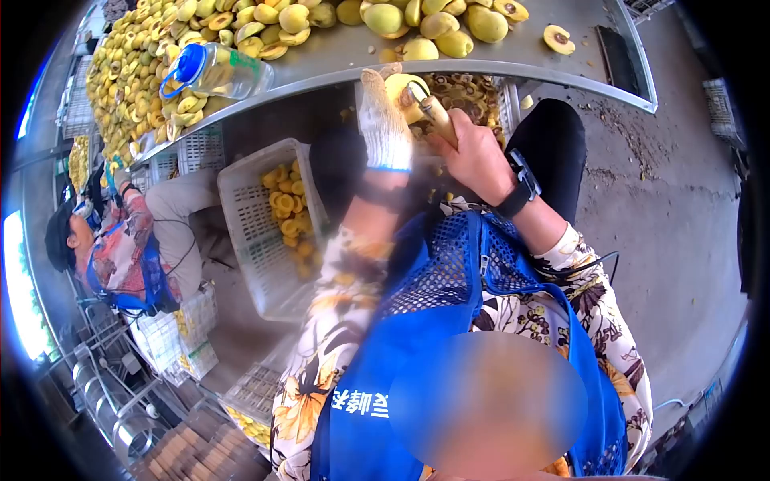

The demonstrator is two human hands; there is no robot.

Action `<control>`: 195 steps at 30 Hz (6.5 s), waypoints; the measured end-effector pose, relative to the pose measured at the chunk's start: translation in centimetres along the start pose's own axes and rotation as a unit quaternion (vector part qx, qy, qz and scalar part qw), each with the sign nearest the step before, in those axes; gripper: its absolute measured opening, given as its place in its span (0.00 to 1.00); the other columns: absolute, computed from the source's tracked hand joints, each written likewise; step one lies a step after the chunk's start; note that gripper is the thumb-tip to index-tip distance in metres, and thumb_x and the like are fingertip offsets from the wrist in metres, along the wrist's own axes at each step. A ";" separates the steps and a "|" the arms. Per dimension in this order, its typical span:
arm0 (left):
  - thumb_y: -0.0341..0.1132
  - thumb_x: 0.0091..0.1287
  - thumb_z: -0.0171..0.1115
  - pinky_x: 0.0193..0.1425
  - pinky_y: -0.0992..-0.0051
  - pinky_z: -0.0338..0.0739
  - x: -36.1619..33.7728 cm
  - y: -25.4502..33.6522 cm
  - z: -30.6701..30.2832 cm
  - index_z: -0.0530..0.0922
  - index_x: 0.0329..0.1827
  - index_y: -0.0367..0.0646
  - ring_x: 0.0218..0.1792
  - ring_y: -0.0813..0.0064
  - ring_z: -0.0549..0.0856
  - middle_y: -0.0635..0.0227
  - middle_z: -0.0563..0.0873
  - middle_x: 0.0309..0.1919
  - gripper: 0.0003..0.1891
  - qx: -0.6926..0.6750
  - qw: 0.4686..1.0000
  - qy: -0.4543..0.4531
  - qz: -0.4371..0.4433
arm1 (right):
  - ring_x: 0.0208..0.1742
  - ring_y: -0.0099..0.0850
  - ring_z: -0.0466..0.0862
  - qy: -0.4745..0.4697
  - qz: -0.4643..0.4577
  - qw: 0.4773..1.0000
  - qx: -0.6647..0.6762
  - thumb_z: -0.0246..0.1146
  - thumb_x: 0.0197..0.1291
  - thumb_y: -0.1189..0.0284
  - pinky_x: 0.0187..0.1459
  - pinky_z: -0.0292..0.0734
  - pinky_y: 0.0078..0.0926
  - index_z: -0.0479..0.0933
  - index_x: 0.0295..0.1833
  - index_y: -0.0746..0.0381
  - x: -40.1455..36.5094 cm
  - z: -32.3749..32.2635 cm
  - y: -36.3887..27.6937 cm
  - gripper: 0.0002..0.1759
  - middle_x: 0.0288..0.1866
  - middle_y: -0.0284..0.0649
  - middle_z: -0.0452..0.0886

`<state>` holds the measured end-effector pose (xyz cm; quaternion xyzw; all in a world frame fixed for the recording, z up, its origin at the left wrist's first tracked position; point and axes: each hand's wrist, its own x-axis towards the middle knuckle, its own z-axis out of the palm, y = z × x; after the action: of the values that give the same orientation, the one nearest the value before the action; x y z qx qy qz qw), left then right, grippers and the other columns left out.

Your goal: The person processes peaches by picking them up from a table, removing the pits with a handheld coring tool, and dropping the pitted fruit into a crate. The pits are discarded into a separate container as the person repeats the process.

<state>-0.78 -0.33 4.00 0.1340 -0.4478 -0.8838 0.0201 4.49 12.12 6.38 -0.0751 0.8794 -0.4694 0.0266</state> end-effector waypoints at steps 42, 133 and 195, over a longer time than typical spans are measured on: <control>0.53 0.61 0.58 0.34 0.73 0.76 0.6 7.9 -11.4 0.79 0.40 0.42 0.29 0.67 0.82 0.61 0.83 0.35 0.21 0.383 0.916 0.120 0.022 | 0.10 0.17 0.64 -0.282 0.198 0.833 0.434 0.55 0.59 0.73 0.11 0.58 0.16 0.69 0.42 0.62 0.1 0.4 3.7 0.07 0.18 0.32 0.69; 0.37 0.64 0.56 0.19 0.75 0.75 0.5 0.8 -0.8 0.77 0.30 0.35 0.16 0.67 0.79 0.56 0.81 0.21 0.12 0.007 0.990 -0.051 -0.131 | 0.18 0.21 0.74 -0.242 0.166 0.930 0.220 0.54 0.55 0.76 0.20 0.69 0.20 0.68 0.37 0.64 0.0 1.1 0.4 0.05 0.23 0.36 0.75; 0.53 0.72 0.38 0.43 0.77 0.76 0.4 1.7 -1.2 0.71 0.54 0.39 0.39 0.75 0.80 0.64 0.80 0.42 0.25 0.116 0.993 -0.020 0.020 | 0.30 0.57 0.76 -0.018 -0.018 0.999 -0.045 0.57 0.56 0.72 0.31 0.69 0.50 0.63 0.39 0.67 1.8 0.3 -1.7 0.12 0.24 0.59 0.75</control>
<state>-1.04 -2.41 4.59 0.1090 -0.5502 -0.8278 0.0135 2.93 10.66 7.67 -0.1003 0.8976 -0.4280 0.0309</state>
